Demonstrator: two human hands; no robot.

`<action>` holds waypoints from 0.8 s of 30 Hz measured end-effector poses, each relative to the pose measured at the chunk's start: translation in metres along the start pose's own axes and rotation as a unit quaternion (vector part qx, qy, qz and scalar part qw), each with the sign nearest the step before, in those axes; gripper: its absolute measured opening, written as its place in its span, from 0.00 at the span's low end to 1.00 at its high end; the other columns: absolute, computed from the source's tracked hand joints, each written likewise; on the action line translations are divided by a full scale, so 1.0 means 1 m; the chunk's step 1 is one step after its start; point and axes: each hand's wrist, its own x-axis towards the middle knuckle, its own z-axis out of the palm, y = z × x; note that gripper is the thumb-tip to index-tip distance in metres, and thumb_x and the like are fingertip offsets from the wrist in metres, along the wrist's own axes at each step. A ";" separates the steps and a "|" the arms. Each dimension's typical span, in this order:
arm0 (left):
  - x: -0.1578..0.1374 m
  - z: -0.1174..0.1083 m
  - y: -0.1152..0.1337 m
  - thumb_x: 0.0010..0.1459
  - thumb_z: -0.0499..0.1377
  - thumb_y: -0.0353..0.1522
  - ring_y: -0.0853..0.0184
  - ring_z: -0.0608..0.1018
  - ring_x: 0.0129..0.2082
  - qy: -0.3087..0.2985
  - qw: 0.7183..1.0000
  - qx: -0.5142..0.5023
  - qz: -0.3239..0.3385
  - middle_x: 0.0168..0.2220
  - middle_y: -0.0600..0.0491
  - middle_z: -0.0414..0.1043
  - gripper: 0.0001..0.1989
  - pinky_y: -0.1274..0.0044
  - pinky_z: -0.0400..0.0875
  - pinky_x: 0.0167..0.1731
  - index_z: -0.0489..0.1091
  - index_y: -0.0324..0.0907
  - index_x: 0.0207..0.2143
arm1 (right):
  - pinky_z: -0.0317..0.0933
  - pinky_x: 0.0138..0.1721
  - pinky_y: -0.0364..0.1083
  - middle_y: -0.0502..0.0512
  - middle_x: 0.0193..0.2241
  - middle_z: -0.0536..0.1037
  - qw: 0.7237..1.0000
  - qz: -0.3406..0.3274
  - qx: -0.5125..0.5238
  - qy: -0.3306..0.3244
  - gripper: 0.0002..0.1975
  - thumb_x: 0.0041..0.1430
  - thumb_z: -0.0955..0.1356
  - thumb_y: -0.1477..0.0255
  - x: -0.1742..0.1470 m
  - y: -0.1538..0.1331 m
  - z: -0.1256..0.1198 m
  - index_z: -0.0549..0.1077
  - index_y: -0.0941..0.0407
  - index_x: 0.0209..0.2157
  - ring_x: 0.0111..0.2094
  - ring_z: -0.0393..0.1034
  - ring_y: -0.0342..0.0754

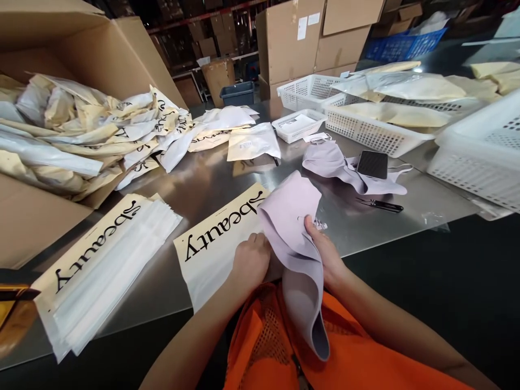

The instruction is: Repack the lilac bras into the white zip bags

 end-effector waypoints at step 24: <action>0.015 -0.006 0.007 0.60 0.55 0.41 0.58 0.78 0.37 0.012 0.994 -0.101 -0.035 0.37 0.48 0.78 0.15 0.72 0.62 0.29 0.75 0.43 0.40 | 0.71 0.41 0.46 0.58 0.33 0.81 0.987 0.161 0.018 0.014 0.26 0.66 0.61 0.56 -0.014 -0.002 0.014 0.69 0.60 0.56 0.33 0.78 0.49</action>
